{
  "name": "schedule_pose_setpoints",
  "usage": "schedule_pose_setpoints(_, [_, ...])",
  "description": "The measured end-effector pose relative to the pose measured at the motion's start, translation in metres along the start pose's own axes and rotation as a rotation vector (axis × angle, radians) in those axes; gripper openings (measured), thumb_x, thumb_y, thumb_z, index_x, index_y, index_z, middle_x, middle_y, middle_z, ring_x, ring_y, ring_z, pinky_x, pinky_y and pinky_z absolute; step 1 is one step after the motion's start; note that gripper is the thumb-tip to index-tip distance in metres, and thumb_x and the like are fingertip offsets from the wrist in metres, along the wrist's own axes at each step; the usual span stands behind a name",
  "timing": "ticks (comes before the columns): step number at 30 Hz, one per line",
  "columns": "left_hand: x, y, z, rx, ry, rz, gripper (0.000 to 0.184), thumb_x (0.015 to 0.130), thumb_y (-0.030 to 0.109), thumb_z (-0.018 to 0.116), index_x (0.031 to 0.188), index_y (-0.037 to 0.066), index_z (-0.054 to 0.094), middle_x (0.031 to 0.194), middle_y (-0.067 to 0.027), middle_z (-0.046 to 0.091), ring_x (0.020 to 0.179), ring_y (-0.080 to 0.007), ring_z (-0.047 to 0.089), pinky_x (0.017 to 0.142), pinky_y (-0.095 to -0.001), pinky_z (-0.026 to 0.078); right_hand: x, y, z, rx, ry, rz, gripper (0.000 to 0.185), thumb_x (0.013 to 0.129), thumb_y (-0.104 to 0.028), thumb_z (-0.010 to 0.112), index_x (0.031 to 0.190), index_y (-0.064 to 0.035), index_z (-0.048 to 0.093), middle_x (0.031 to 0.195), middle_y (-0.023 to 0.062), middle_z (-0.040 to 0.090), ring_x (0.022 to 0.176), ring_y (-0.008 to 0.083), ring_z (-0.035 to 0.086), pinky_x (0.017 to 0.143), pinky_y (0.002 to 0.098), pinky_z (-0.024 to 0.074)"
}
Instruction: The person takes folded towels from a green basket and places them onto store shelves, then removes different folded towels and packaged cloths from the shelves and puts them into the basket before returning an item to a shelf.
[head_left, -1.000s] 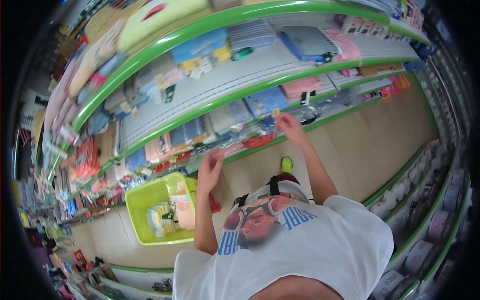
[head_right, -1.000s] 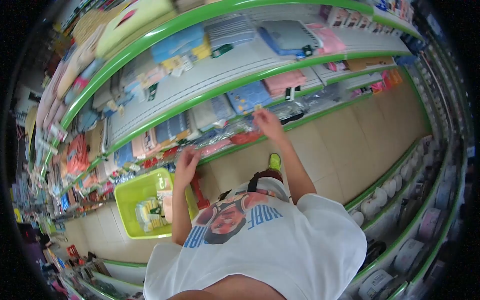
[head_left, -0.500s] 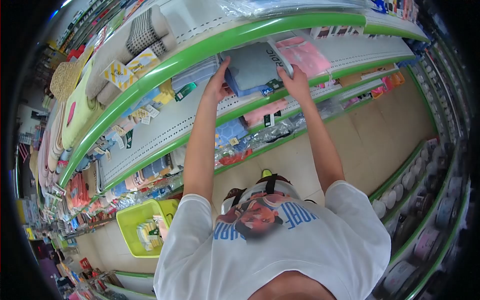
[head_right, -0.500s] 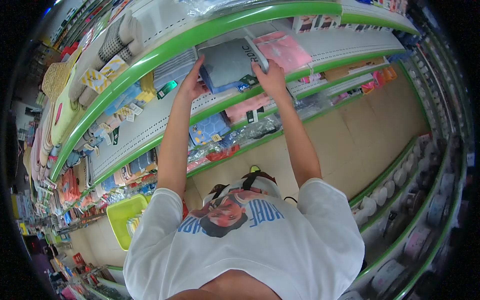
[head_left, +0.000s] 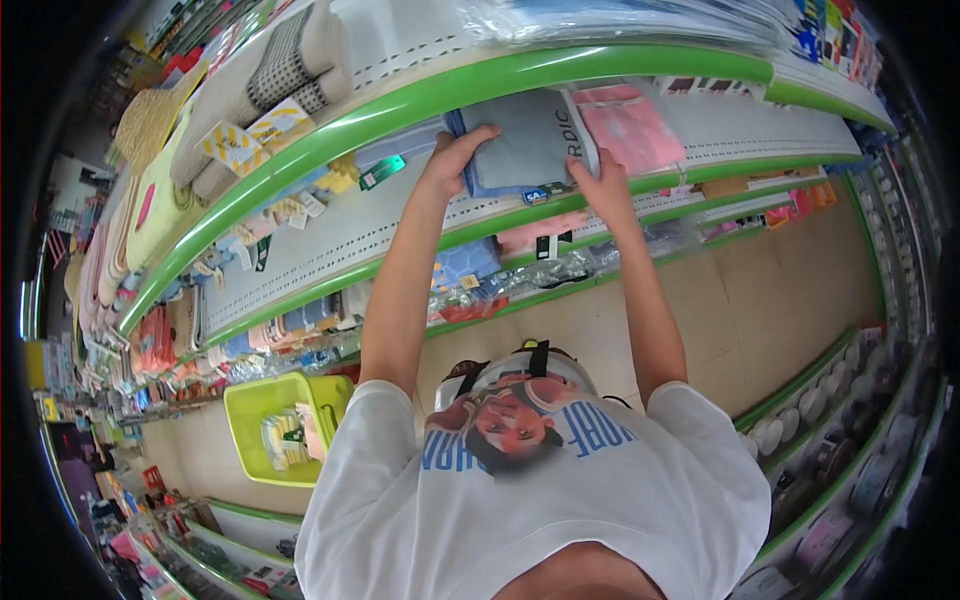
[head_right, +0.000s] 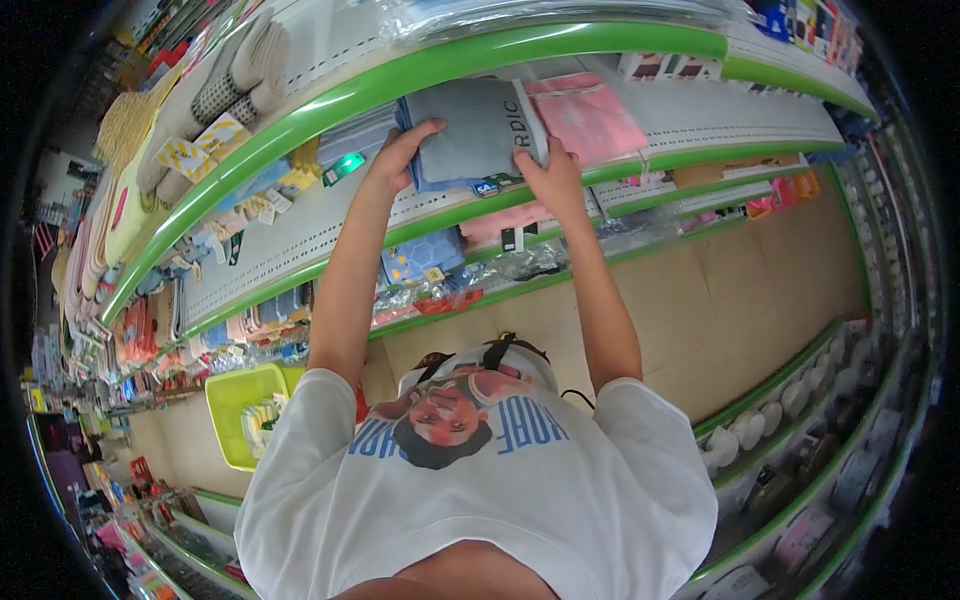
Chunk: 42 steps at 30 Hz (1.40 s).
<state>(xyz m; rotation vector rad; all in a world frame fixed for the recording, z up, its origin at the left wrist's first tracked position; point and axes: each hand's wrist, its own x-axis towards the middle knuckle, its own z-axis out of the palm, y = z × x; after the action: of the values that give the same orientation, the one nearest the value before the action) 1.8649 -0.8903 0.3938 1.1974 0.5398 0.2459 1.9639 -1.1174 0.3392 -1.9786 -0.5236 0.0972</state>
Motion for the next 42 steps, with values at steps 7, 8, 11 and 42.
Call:
schedule_pose_setpoints(7, [-0.084, 0.021, -0.054, -0.099, -0.026, 0.055, 0.069, 0.074, 0.017, 0.079, 0.127, -0.005, 0.041, 0.117, -0.017, 0.056, 0.104, -0.0252, 0.061, 0.086, -0.0405, 0.055, -0.005, -0.044, 0.009, 0.901, -0.145, 0.233, 0.061, 0.091, -0.05, 0.058, 0.128, -0.0023, 0.052, 0.12, 0.0129, 0.058, 0.113, 0.0202, 0.052, 0.094, 0.0327, 0.0431])
schedule_pose_setpoints(8, [-0.103, 0.022, -0.071, -0.1, -0.027, 0.039, 0.07, 0.074, 0.018, 0.079, 0.129, -0.004, 0.041, 0.119, -0.0161, 0.056, 0.105, -0.0247, 0.061, 0.088, -0.0403, 0.054, -0.011, -0.055, 0.014, 0.944, -0.184, 0.308, 0.06, 0.093, -0.05, 0.054, 0.131, -0.0039, 0.051, 0.123, 0.0109, 0.057, 0.113, 0.0199, 0.052, 0.095, 0.0325, 0.0428])
schedule_pose_setpoints(11, [-0.198, 0.021, -0.115, -0.216, 0.072, 0.095, 0.072, 0.075, 0.019, 0.078, 0.133, -0.001, 0.041, 0.122, -0.0132, 0.056, 0.108, -0.0228, 0.059, 0.09, -0.0382, 0.052, -0.045, -0.048, 0.06, 1.021, -0.529, 0.455, 0.062, 0.096, -0.053, 0.047, 0.136, -0.0063, 0.047, 0.125, 0.0104, 0.058, 0.113, 0.0235, 0.055, 0.097, 0.0388, 0.0456])
schedule_pose_setpoints(42, [-0.666, -0.267, -0.482, -0.523, 1.282, 0.146, 0.097, 0.074, 0.03, 0.081, 0.145, 0.0, 0.022, 0.131, -0.0167, 0.048, 0.118, -0.0248, 0.051, 0.099, -0.0363, 0.043, -0.522, -0.224, 0.562, 0.209, -1.884, 0.433, 0.067, 0.081, -0.024, 0.071, 0.138, -0.0081, 0.04, 0.122, 0.01, 0.056, 0.104, 0.0215, 0.06, 0.087, 0.0364, 0.0518])
